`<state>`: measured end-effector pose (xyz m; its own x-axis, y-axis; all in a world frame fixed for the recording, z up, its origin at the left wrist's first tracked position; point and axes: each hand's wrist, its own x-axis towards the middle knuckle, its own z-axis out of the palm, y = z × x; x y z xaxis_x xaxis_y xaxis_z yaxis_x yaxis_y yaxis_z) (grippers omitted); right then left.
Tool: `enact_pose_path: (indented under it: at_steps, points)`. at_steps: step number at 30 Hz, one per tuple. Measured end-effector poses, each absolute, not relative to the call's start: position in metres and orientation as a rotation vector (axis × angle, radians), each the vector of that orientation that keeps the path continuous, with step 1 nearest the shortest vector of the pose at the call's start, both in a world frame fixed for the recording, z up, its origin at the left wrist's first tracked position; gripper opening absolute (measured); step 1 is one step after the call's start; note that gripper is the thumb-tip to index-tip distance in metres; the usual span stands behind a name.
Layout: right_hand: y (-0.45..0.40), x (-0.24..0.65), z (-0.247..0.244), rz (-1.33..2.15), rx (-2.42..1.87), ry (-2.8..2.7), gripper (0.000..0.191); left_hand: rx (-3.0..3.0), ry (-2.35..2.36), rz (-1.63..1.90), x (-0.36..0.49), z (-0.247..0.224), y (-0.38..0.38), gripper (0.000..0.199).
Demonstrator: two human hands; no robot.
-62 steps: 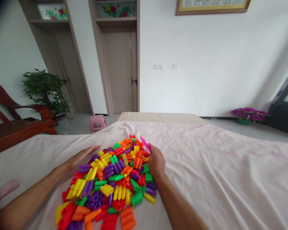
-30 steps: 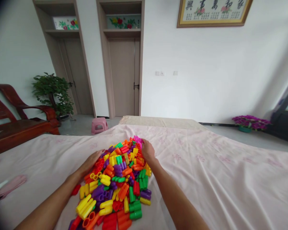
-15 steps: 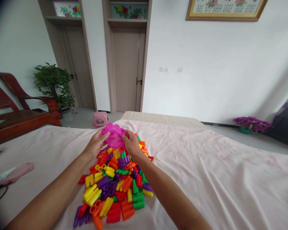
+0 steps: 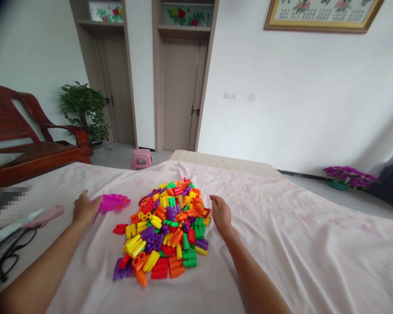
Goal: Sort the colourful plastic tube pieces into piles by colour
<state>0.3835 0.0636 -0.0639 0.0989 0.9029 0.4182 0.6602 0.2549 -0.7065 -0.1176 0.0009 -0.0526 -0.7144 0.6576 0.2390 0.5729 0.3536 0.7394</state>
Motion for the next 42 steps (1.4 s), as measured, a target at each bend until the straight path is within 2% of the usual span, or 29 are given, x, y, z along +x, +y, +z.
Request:
enact_pose_path:
  at_steps: [3, 7, 13, 20, 35, 42]
  points:
    - [0.045, 0.404, -0.073, 0.192, -1.625, -1.697, 0.043, 1.264, 2.598, 1.298, -0.105, -0.058, -0.007, 0.064]
    - [0.025, 0.418, -0.077, -0.021, -1.953, -1.867, 0.045, 1.957, 2.371, 0.993, -0.075, -0.075, -0.012, 0.048]
    - [0.014, 0.416, -0.082, -0.076, -2.145, -1.998, 0.047, 2.118, 2.438, 0.568, -0.064, -0.097, -0.013, 0.052]
    - [0.012, 0.416, -0.085, -0.035, -2.223, -1.957, 0.052, 2.033, 2.533, 0.523, -0.067, -0.095, -0.010, 0.058]
    - [0.007, 0.414, -0.079, -0.109, -2.097, -1.919, 0.042, 2.024, 2.554, 0.505, -0.063, -0.094, -0.010, 0.057]
    - [0.005, 0.407, -0.069, 0.031, -1.539, -2.115, 0.046, 2.046, 2.604, 0.509, -0.066, -0.099, -0.006, 0.054]
